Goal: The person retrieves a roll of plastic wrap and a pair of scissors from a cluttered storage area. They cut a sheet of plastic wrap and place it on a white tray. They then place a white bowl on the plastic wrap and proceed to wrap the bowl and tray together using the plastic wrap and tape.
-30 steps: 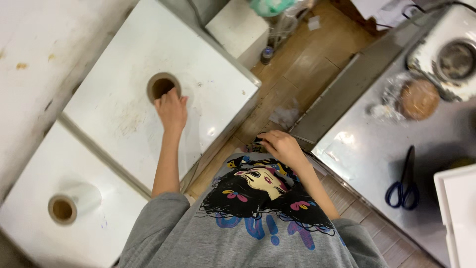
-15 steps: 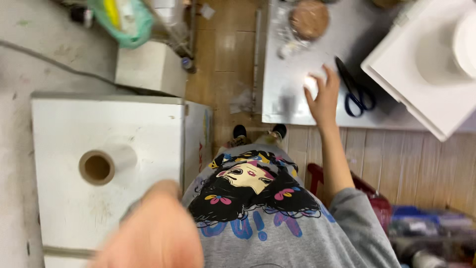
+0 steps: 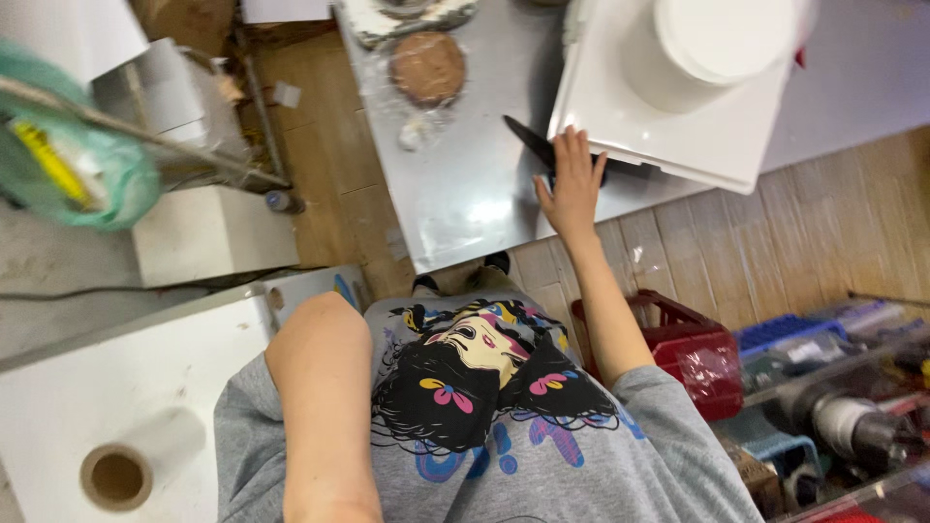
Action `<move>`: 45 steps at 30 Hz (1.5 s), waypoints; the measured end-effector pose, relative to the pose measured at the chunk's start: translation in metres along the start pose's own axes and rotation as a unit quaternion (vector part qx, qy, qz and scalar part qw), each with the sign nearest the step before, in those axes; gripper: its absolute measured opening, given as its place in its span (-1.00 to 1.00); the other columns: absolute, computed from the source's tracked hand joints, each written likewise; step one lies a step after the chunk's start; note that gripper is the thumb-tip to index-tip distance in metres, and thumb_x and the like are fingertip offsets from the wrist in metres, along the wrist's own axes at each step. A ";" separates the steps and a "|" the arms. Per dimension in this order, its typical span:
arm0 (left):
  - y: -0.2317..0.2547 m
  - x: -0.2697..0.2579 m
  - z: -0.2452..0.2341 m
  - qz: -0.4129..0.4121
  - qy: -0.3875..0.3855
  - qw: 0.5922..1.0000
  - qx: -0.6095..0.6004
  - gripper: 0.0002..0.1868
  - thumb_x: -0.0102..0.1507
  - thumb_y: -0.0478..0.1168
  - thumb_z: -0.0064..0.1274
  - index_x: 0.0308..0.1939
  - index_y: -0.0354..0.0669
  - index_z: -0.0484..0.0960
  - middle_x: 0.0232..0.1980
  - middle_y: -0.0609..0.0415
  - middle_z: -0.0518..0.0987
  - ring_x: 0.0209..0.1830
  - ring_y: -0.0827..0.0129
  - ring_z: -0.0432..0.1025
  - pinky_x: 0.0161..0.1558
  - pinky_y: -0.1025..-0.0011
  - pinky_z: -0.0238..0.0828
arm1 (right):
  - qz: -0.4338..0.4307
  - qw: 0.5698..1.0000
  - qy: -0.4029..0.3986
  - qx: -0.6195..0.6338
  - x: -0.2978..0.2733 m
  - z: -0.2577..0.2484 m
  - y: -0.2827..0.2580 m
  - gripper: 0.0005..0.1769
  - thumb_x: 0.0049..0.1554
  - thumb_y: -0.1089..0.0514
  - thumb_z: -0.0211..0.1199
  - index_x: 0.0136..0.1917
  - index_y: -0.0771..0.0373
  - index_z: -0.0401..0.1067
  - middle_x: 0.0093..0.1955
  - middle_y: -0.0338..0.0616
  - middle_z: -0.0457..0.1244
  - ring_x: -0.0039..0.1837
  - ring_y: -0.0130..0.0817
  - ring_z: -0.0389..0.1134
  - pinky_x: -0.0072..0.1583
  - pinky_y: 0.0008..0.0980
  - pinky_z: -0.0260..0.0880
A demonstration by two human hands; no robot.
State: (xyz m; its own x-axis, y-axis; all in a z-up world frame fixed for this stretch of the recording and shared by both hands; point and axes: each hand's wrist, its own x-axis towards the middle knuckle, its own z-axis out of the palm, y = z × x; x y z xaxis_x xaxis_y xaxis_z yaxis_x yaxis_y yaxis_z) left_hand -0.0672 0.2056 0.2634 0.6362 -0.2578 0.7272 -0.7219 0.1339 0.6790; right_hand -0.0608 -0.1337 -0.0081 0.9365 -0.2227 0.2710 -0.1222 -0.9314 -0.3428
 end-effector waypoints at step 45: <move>-0.394 -0.048 0.322 -0.618 -0.056 0.733 -0.276 -0.32 0.31 0.13 0.09 0.27 -0.35 0.37 0.24 -0.20 0.49 0.18 0.04 0.52 0.13 0.18 0.60 | 0.191 0.890 0.219 0.351 -0.026 -0.074 0.172 -0.82 0.22 0.35 0.40 0.05 0.35 0.43 0.21 -0.03 0.27 0.46 -0.07 0.30 0.48 -0.20 0.32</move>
State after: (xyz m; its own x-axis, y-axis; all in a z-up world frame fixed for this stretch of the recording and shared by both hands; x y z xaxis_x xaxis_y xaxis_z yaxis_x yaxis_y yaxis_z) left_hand 0.0995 -0.1432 -0.0716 0.6622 -0.5826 -0.4712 0.6290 0.0905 0.7721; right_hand -0.1302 -0.3096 -0.0073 0.6329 -0.7196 0.2856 -0.0245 -0.3873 -0.9216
